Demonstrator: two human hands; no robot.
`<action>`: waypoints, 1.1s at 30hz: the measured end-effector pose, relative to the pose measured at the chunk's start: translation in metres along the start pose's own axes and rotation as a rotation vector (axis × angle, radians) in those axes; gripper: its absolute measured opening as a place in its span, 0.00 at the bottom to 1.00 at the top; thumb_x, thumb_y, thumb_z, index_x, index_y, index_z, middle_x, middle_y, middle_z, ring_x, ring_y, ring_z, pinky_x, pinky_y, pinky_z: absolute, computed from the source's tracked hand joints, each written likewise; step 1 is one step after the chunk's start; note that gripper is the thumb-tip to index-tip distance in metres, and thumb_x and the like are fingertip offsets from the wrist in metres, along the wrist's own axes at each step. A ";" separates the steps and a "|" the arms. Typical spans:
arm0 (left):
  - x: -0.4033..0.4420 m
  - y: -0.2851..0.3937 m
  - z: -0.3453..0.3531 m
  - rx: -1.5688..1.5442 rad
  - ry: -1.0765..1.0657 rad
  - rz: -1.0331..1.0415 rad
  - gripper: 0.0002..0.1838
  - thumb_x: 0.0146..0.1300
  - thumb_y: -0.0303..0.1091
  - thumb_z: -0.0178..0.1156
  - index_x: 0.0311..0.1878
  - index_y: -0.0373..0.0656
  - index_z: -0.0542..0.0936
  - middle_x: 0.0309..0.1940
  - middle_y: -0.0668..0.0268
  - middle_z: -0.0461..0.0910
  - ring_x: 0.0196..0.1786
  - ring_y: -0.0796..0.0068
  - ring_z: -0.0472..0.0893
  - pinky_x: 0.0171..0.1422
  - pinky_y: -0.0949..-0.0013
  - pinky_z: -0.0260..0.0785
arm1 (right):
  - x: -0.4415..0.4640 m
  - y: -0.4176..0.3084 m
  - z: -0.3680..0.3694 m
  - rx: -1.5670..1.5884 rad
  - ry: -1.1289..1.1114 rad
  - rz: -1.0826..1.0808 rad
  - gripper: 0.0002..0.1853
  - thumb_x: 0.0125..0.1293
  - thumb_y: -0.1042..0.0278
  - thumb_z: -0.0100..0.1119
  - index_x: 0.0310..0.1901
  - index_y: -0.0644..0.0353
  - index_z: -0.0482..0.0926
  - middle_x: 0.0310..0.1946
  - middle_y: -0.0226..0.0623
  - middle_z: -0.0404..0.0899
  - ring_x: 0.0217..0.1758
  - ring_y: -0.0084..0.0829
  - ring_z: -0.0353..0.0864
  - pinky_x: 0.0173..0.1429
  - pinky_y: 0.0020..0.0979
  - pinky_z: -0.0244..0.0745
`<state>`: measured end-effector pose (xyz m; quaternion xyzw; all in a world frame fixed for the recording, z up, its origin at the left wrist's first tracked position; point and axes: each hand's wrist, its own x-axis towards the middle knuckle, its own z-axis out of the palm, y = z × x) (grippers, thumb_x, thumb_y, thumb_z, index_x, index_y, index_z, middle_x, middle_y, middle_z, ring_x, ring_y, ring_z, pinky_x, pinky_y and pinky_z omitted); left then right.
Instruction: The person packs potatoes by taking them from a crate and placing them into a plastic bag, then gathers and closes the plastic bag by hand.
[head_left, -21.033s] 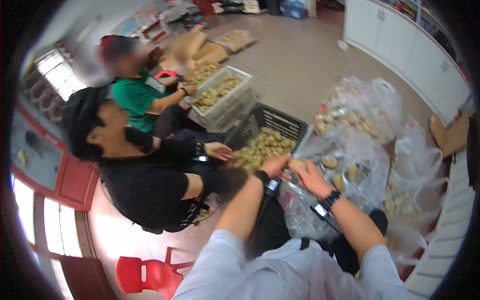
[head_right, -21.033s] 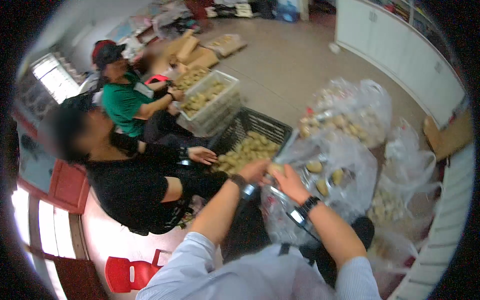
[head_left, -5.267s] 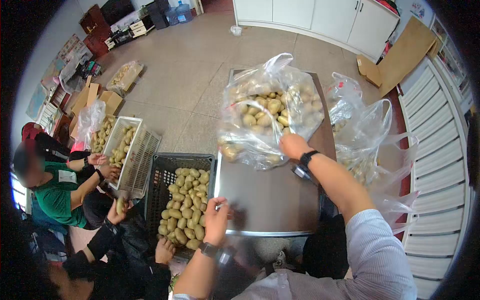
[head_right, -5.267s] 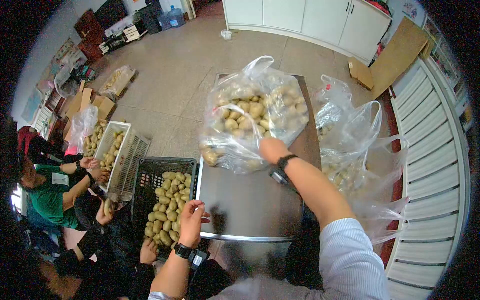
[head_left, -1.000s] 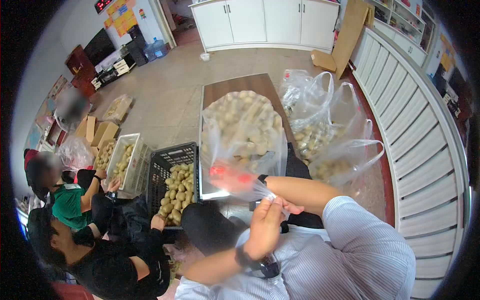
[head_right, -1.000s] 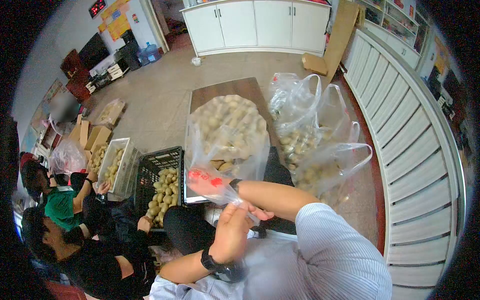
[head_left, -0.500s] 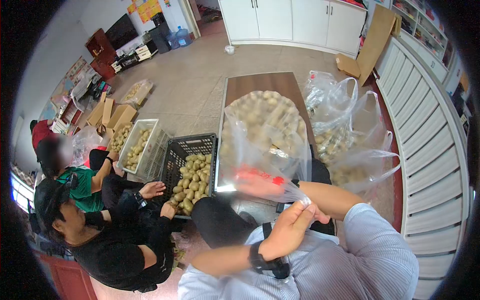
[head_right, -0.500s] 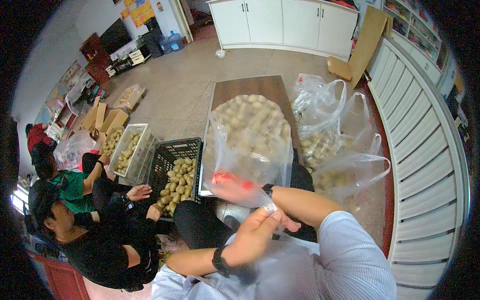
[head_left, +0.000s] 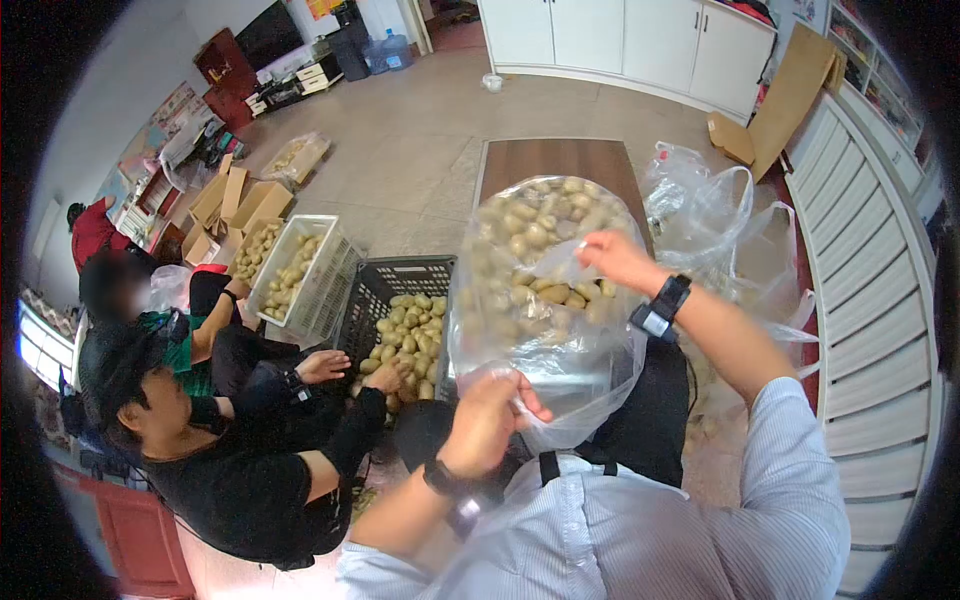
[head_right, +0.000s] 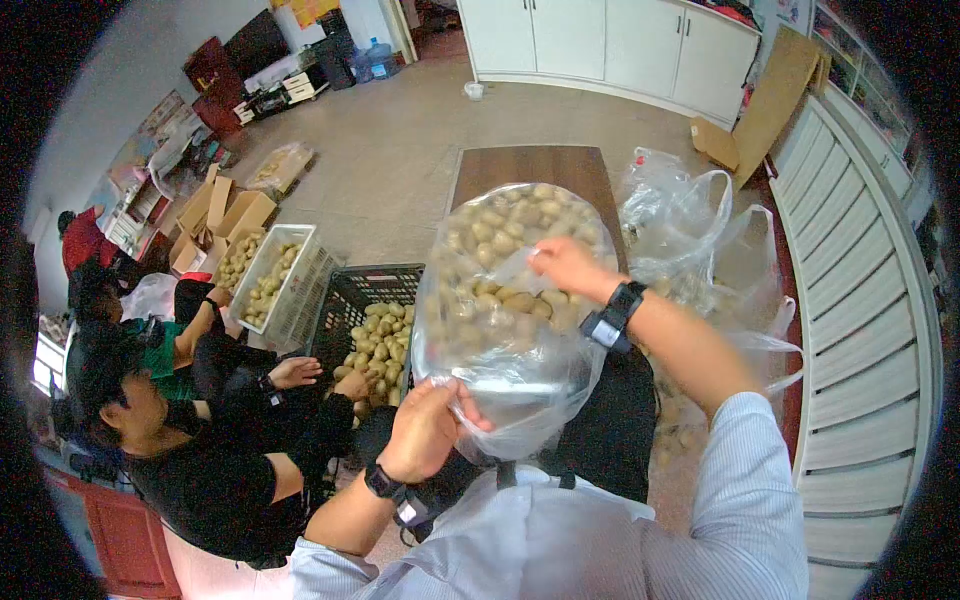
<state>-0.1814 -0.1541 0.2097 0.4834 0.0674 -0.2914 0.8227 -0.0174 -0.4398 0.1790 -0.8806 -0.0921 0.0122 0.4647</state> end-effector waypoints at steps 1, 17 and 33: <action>0.010 0.002 -0.012 0.041 0.051 -0.014 0.11 0.71 0.33 0.46 0.40 0.36 0.74 0.28 0.56 0.78 0.33 0.58 0.82 0.45 0.59 0.76 | 0.011 0.004 -0.012 -0.012 0.053 0.012 0.14 0.64 0.59 0.56 0.31 0.64 0.81 0.25 0.42 0.81 0.30 0.31 0.78 0.37 0.35 0.72; 0.131 -0.017 -0.103 1.857 0.394 0.339 0.16 0.60 0.37 0.56 0.46 0.36 0.71 0.42 0.50 0.75 0.39 0.47 0.81 0.42 0.53 0.75 | 0.118 0.066 -0.092 -0.434 0.549 -0.197 0.17 0.66 0.65 0.56 0.54 0.64 0.75 0.53 0.51 0.76 0.59 0.50 0.73 0.64 0.41 0.67; 0.188 -0.034 -0.126 1.749 0.185 0.488 0.13 0.54 0.35 0.62 0.43 0.47 0.81 0.62 0.55 0.67 0.44 0.52 0.79 0.50 0.54 0.72 | 0.139 0.124 0.039 -0.891 -0.186 0.109 0.28 0.52 0.61 0.66 0.53 0.66 0.71 0.38 0.55 0.81 0.44 0.55 0.81 0.47 0.47 0.77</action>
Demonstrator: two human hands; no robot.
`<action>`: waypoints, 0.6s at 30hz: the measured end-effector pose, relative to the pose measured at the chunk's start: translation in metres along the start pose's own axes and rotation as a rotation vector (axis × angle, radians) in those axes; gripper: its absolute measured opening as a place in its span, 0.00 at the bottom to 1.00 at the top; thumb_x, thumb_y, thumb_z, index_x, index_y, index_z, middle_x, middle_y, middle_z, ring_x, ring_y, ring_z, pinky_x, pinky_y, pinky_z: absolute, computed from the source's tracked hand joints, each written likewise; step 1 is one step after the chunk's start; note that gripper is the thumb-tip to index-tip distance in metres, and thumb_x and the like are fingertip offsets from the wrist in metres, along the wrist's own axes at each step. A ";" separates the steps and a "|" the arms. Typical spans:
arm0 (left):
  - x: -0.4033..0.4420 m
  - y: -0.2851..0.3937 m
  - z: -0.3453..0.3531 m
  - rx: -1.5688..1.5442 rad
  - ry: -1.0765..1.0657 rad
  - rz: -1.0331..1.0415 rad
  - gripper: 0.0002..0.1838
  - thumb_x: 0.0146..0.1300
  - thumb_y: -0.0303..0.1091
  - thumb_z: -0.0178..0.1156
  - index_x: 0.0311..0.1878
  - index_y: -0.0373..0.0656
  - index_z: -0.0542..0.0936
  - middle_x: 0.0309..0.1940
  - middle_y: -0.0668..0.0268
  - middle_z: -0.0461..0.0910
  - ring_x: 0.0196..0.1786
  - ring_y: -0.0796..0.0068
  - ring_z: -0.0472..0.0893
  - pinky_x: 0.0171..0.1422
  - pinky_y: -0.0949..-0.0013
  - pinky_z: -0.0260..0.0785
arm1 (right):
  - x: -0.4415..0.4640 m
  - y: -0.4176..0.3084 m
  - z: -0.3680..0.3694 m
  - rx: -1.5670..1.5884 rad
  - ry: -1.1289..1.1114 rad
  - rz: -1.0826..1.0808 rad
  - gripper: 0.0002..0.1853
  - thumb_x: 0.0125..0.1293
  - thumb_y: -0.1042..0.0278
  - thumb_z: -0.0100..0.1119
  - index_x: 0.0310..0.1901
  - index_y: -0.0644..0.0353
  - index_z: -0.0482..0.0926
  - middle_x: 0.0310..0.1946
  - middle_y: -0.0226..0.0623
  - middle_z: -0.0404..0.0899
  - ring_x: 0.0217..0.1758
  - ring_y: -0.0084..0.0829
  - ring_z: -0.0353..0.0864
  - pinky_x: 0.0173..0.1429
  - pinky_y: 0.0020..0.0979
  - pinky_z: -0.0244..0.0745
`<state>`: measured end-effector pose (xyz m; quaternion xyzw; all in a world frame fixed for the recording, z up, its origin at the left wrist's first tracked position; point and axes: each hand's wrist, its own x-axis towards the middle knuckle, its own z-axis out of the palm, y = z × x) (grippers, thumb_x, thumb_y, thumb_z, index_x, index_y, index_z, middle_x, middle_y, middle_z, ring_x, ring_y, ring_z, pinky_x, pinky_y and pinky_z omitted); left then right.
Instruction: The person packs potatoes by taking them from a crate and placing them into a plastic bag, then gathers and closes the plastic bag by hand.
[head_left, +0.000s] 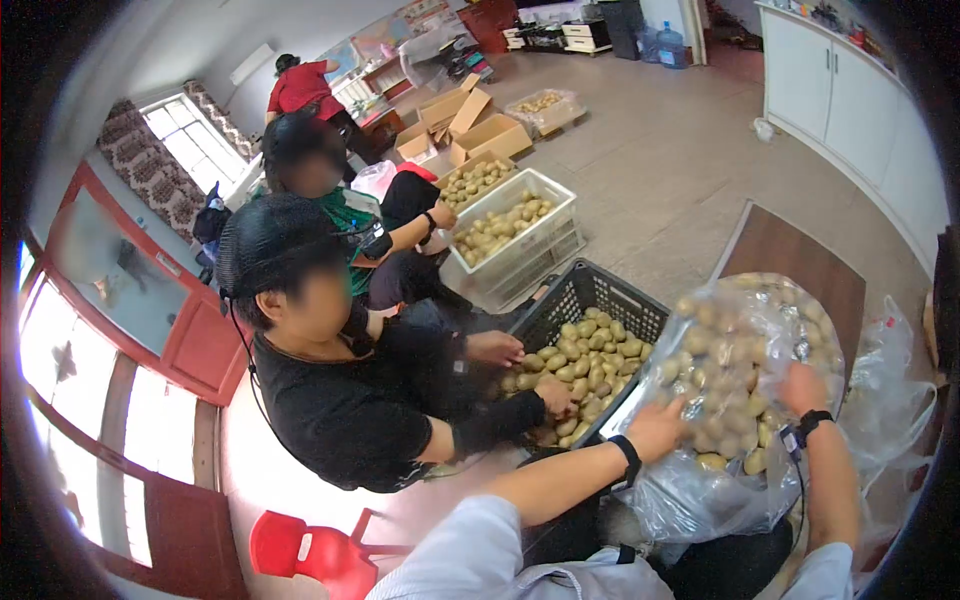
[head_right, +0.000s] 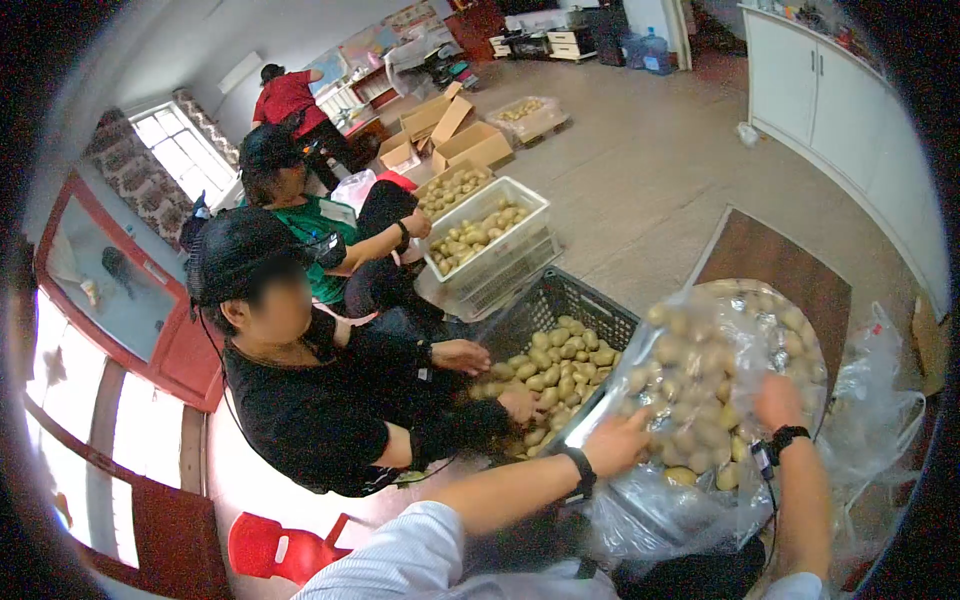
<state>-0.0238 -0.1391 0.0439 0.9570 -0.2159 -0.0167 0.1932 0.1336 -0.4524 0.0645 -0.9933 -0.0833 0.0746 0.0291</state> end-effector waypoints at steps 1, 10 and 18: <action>0.000 -0.002 0.003 -0.041 0.029 -0.014 0.10 0.53 0.35 0.62 0.39 0.46 0.82 0.60 0.54 0.68 0.44 0.53 0.79 0.50 0.55 0.72 | 0.013 0.013 0.015 -0.024 0.014 -0.034 0.21 0.55 0.64 0.62 0.48 0.66 0.73 0.35 0.55 0.81 0.43 0.55 0.81 0.47 0.47 0.77; 0.006 -0.013 0.002 -0.115 -0.170 -0.243 0.18 0.55 0.43 0.64 0.42 0.40 0.80 0.55 0.47 0.70 0.44 0.47 0.80 0.50 0.50 0.73 | 0.104 0.097 0.003 0.706 0.428 0.206 0.15 0.61 0.78 0.47 0.49 0.65 0.76 0.42 0.49 0.80 0.47 0.43 0.80 0.54 0.42 0.73; 0.017 -0.017 -0.022 -0.071 -0.264 -0.341 0.29 0.55 0.52 0.62 0.58 0.48 0.77 0.71 0.47 0.57 0.57 0.48 0.78 0.58 0.52 0.72 | 0.071 0.067 -0.017 0.306 0.405 0.245 0.26 0.60 0.74 0.46 0.63 0.68 0.67 0.60 0.58 0.70 0.66 0.52 0.68 0.69 0.43 0.63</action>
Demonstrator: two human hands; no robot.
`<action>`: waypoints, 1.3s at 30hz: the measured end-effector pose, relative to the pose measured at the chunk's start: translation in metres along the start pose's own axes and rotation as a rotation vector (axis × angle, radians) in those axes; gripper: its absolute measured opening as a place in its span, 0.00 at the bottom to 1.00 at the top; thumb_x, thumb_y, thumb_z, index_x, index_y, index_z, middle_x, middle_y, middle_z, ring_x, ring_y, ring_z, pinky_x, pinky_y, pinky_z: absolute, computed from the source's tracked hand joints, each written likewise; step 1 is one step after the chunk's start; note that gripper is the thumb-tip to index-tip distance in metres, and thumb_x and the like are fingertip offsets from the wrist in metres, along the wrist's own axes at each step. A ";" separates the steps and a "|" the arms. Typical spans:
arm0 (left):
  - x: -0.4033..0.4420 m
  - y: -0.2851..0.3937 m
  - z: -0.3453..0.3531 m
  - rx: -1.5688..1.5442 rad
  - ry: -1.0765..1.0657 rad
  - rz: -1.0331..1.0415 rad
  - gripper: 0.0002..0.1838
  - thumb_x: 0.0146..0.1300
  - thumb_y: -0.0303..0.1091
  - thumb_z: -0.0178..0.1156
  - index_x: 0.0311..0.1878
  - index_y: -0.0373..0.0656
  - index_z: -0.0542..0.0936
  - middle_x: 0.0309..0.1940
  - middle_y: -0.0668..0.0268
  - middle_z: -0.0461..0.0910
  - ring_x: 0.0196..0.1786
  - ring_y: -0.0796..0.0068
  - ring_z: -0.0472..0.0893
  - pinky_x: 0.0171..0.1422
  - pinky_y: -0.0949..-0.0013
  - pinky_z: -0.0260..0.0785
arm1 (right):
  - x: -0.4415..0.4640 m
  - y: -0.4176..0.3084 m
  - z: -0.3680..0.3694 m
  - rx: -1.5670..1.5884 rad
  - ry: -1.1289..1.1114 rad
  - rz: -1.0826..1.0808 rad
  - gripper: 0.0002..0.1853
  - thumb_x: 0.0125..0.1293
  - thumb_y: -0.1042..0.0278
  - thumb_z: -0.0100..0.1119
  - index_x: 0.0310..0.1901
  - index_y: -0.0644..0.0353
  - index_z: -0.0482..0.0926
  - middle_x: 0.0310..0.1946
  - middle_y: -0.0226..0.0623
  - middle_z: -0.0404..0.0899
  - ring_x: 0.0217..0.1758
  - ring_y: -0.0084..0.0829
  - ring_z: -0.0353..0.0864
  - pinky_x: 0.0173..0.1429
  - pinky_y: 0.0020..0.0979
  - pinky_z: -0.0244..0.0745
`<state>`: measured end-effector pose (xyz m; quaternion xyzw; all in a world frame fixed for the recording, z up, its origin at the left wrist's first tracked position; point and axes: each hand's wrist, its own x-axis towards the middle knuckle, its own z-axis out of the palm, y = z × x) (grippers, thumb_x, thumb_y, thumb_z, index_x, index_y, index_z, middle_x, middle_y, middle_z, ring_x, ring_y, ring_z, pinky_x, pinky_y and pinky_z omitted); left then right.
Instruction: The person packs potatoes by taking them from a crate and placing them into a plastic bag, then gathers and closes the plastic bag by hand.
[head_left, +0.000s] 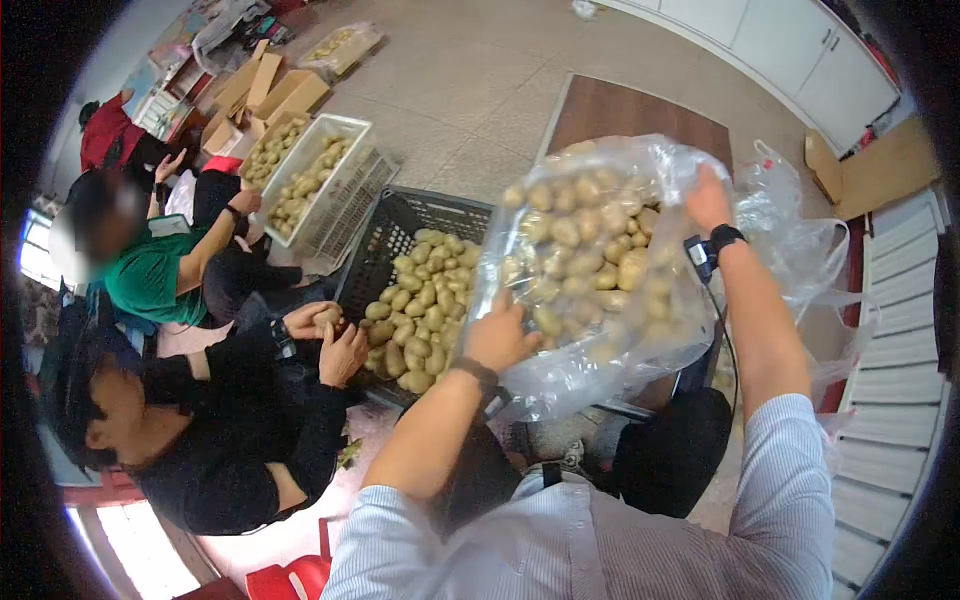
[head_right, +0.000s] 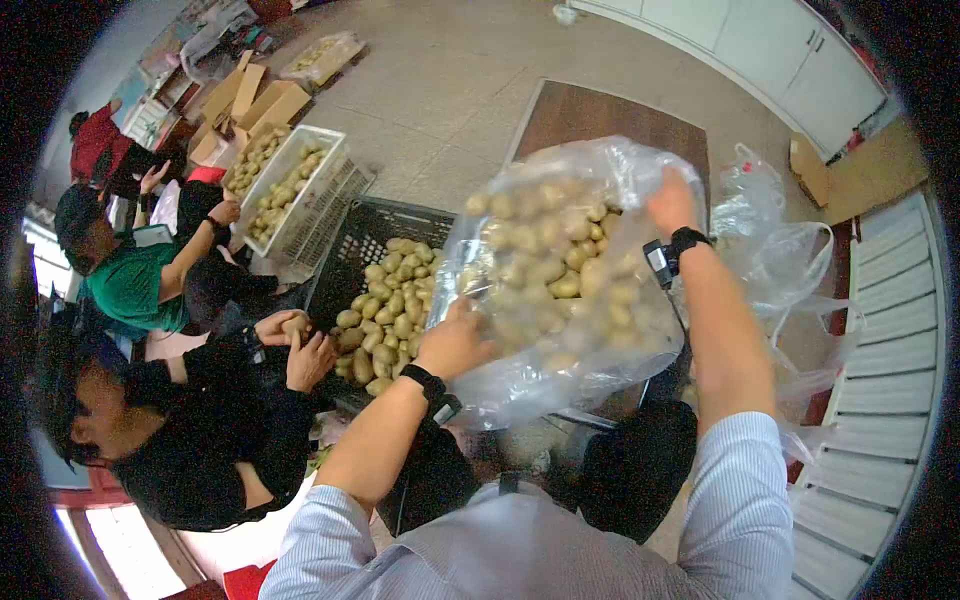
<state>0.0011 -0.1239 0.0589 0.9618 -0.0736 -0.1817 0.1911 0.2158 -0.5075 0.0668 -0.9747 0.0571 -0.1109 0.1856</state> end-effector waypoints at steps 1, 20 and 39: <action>0.000 -0.001 -0.003 -0.038 -0.006 -0.017 0.27 0.55 0.52 0.63 0.56 0.49 0.78 0.71 0.48 0.57 0.57 0.48 0.77 0.59 0.53 0.72 | 0.003 0.020 0.016 -0.122 -0.141 -0.030 0.30 0.60 0.71 0.47 0.66 0.69 0.63 0.64 0.59 0.67 0.69 0.52 0.64 0.72 0.42 0.59; -0.009 0.038 0.010 0.166 0.247 0.724 0.27 0.56 0.38 0.62 0.61 0.52 0.73 0.62 0.63 0.72 0.69 0.56 0.65 0.71 0.52 0.57 | -0.244 -0.073 -0.069 -0.171 -0.874 -0.860 0.25 0.69 0.42 0.46 0.35 0.57 0.82 0.34 0.48 0.81 0.42 0.49 0.80 0.65 0.50 0.63; -0.002 -0.011 -0.014 0.211 0.603 0.178 0.21 0.53 0.37 0.62 0.51 0.42 0.76 0.56 0.53 0.73 0.54 0.51 0.74 0.57 0.54 0.68 | -0.193 -0.075 -0.071 0.031 -0.377 -0.139 0.34 0.57 0.53 0.66 0.60 0.61 0.67 0.40 0.50 0.83 0.43 0.51 0.82 0.45 0.45 0.77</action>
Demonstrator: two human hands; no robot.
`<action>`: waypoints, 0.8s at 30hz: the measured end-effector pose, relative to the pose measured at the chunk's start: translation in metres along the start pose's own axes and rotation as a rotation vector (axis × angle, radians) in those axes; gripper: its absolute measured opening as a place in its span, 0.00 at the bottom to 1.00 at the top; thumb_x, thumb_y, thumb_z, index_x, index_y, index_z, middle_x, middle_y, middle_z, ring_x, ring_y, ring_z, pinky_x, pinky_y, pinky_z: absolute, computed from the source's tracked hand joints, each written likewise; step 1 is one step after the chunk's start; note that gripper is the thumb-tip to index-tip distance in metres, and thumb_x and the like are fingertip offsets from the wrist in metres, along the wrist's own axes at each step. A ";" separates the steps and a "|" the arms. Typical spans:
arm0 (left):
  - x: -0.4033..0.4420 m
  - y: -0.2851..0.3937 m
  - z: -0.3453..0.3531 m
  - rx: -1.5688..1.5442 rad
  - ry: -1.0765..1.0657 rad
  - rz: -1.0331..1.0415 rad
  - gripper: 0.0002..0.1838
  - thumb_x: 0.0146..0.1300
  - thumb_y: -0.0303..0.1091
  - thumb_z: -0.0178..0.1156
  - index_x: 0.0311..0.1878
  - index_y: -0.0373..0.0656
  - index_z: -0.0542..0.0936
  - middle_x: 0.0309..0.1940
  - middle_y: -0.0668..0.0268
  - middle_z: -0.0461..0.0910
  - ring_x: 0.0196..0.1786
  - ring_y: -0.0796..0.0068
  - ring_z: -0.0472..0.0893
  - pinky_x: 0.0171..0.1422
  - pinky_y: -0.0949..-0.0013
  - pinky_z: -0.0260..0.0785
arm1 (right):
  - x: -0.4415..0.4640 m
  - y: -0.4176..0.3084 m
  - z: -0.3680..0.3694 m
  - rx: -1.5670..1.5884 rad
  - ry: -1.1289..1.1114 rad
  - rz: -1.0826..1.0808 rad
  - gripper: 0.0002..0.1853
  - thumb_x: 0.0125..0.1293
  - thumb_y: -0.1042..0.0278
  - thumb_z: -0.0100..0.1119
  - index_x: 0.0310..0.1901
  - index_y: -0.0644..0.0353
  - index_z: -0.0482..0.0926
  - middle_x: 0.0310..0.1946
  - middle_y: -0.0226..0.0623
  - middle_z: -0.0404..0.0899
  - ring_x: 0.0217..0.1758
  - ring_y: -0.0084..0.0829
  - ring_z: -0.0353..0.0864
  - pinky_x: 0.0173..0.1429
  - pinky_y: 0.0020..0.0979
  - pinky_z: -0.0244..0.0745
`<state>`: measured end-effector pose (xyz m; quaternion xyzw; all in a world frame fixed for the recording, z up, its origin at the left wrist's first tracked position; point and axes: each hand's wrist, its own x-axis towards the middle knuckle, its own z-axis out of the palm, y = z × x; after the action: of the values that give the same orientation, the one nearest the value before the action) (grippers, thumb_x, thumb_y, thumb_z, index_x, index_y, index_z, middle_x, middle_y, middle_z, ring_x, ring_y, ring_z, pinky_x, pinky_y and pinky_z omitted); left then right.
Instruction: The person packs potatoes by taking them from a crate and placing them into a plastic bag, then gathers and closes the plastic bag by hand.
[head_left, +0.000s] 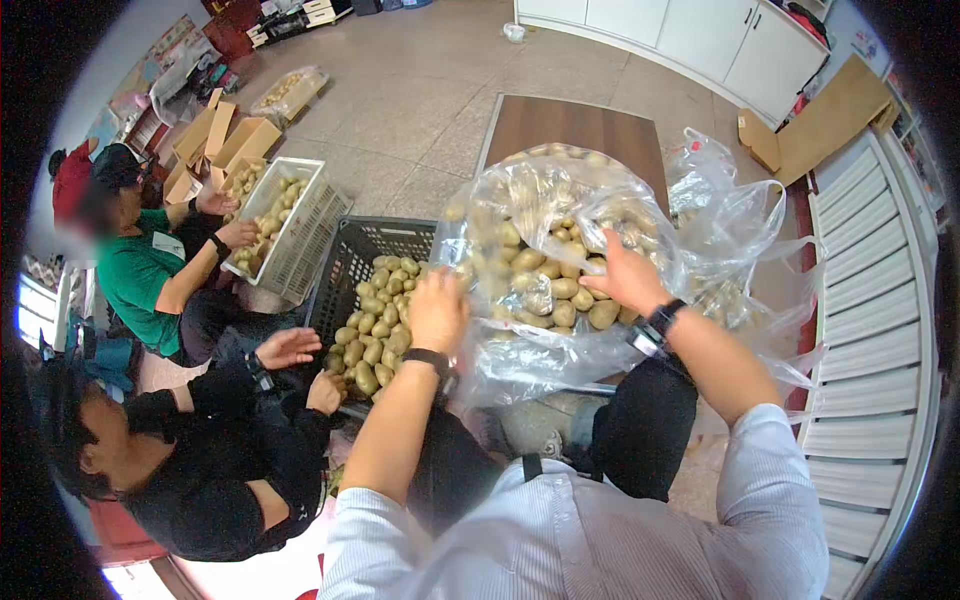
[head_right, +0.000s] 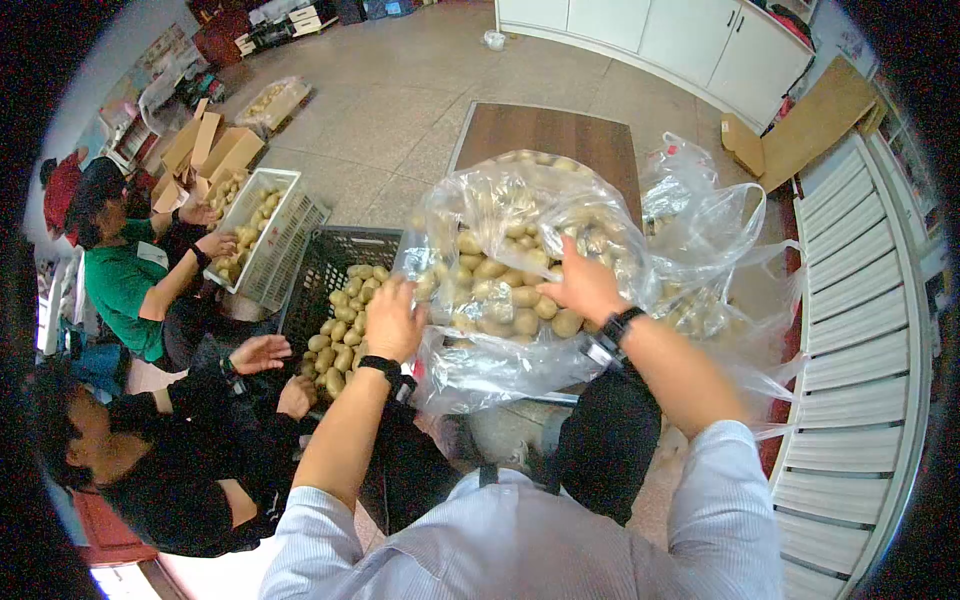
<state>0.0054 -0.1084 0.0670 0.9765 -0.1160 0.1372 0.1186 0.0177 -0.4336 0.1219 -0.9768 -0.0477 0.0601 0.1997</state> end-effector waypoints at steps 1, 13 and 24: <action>0.002 0.009 0.002 -0.050 0.026 0.144 0.22 0.54 0.38 0.63 0.54 0.46 0.76 0.58 0.52 0.71 0.53 0.50 0.75 0.57 0.54 0.70 | 0.010 -0.007 -0.001 -0.103 0.040 0.075 0.35 0.57 0.49 0.64 0.61 0.60 0.65 0.42 0.52 0.82 0.45 0.53 0.82 0.48 0.45 0.77; 0.010 0.015 0.023 -0.127 -0.588 -0.153 0.21 0.56 0.34 0.58 0.54 0.42 0.77 0.65 0.47 0.63 0.50 0.50 0.80 0.54 0.54 0.74 | 0.141 0.013 0.046 0.561 0.022 0.165 0.08 0.60 0.72 0.58 0.39 0.67 0.78 0.31 0.44 0.83 0.37 0.39 0.85 0.41 0.42 0.78; 0.024 -0.041 0.022 -0.154 0.014 -0.479 0.31 0.62 0.41 0.59 0.61 0.25 0.66 0.64 0.43 0.61 0.61 0.45 0.71 0.62 0.55 0.67 | 0.209 0.034 0.022 -0.114 0.303 0.119 0.30 0.57 0.57 0.61 0.54 0.74 0.71 0.54 0.61 0.74 0.60 0.53 0.72 0.66 0.44 0.67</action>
<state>0.0436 -0.0799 0.0447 0.9634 0.1092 0.1026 0.2224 0.2239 -0.4317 0.0679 -0.9856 0.0375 -0.0791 0.1449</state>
